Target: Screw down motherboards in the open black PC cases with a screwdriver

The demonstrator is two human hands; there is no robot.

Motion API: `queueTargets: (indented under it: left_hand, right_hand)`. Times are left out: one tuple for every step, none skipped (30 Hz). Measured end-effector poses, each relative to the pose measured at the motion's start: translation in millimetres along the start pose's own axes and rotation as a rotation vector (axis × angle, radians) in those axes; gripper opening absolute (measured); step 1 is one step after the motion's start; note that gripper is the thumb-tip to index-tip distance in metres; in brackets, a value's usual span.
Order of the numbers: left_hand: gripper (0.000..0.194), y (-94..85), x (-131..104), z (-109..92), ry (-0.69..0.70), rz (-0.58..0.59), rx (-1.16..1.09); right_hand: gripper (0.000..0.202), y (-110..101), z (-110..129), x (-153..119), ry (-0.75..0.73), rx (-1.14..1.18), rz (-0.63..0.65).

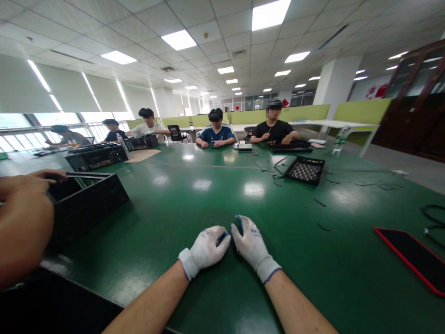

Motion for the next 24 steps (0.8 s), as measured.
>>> queueTargets:
  left_hand:
    - [0.028, 0.2, 0.1, 0.1, 0.0, -0.001, -0.001]
    - [0.028, 0.4, 0.1, 0.1, 0.001, -0.002, 0.0]
    - [0.028, 0.6, 0.2, 0.3, 0.001, -0.003, 0.001]
    - [0.028, 0.6, 0.1, 0.4, 0.001, -0.003, 0.003]
    - [0.028, 0.7, 0.1, 0.5, 0.001, -0.002, 0.006]
    - [0.029, 0.7, 0.0, 0.6, 0.0, -0.001, 0.009]
    - [0.029, 0.6, -0.1, 0.7, 0.0, -0.002, 0.01]
    - [0.029, 0.5, -0.1, 0.6, 0.001, -0.002, 0.01]
    - [0.029, 0.5, -0.1, 0.6, 0.002, -0.002, 0.008]
    - [0.029, 0.7, -0.1, 0.8, 0.001, -0.002, 0.007]
    - [0.029, 0.9, -0.1, 1.0, 0.0, -0.002, 0.007]
    - [0.029, 1.3, -0.1, 1.2, 0.0, -0.002, 0.007]
    - [0.029, 1.7, -0.1, 1.5, 0.0, 0.0, 0.008]
    - [0.029, 2.1, -0.1, 1.7, 0.001, -0.001, 0.009]
    - [0.029, 2.3, -0.1, 1.8, 0.003, -0.002, 0.011]
    - [0.029, 2.4, -0.1, 1.9, 0.006, -0.004, 0.013]
    - [0.028, 2.4, -0.2, 1.9, 0.008, -0.005, 0.015]
    - [0.028, 2.3, -0.2, 1.8, 0.01, -0.006, 0.018]
    - [0.028, 2.1, -0.2, 1.7, 0.011, -0.006, 0.02]
    - [0.028, 1.9, -0.1, 1.5, 0.013, -0.006, 0.021]
    - [0.028, 1.7, 0.0, 1.3, 0.014, -0.006, 0.021]
    - [0.028, 1.5, 0.1, 1.1, 0.015, -0.007, 0.02]
    - [0.028, 1.5, 0.2, 0.9, 0.015, -0.008, 0.019]
    - [0.028, 1.5, 0.2, 0.9, 0.014, -0.009, 0.017]
  right_hand:
    - [0.039, 0.3, 0.5, -0.3, -0.013, -0.004, 0.0]
    - [0.037, 0.5, 0.4, -0.5, -0.019, -0.006, -0.003]
    - [0.036, 0.6, -0.3, -0.5, -0.015, -0.006, -0.01]
    - [0.036, 0.5, -1.4, -0.4, -0.005, -0.005, -0.019]
    - [0.037, 0.5, -2.7, -0.2, 0.011, -0.002, -0.027]
    - [0.038, 0.4, -4.1, 0.0, 0.027, 0.001, -0.035]
    - [0.039, 0.4, -4.9, 0.1, 0.039, 0.003, -0.039]
    - [0.04, 0.5, -5.5, 0.3, 0.046, 0.004, -0.041]
    - [0.04, 0.4, -5.8, 0.4, 0.052, 0.006, -0.041]
    - [0.039, 0.3, -6.0, 0.4, 0.057, 0.008, -0.041]
    - [0.039, 0.1, -6.0, 0.4, 0.061, 0.011, -0.039]
    - [0.038, -0.1, -5.9, 0.5, 0.066, 0.013, -0.037]
    - [0.039, -0.3, -5.8, 0.6, 0.071, 0.015, -0.034]
    - [0.04, -0.5, -5.6, 0.8, 0.076, 0.018, -0.031]
    - [0.042, -0.6, -5.4, 1.0, 0.083, 0.021, -0.028]
    - [0.043, -0.6, -5.2, 1.2, 0.089, 0.025, -0.025]
    - [0.045, -0.6, -5.0, 1.5, 0.096, 0.028, -0.021]
    - [0.047, -0.5, -4.8, 1.7, 0.103, 0.031, -0.018]
    - [0.048, -0.4, -4.7, 1.9, 0.109, 0.034, -0.016]
    - [0.048, -0.3, -4.7, 1.9, 0.115, 0.037, -0.013]
    - [0.049, -0.3, -4.8, 1.9, 0.12, 0.038, -0.012]
    - [0.049, -0.2, -4.9, 1.7, 0.124, 0.04, -0.011]
    - [0.049, -0.1, -4.8, 1.5, 0.124, 0.041, -0.009]
    - [0.048, 0.0, -4.7, 1.3, 0.121, 0.043, -0.006]
Point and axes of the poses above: each hand's wrist, its own x-axis towards the middle knuckle, its own y-axis out of the palm, z = x × y, the point moved 7 cm from there along x, towards the middle knuckle, and after that the axes turned 2 degrees about y, right-handed, at the moved point
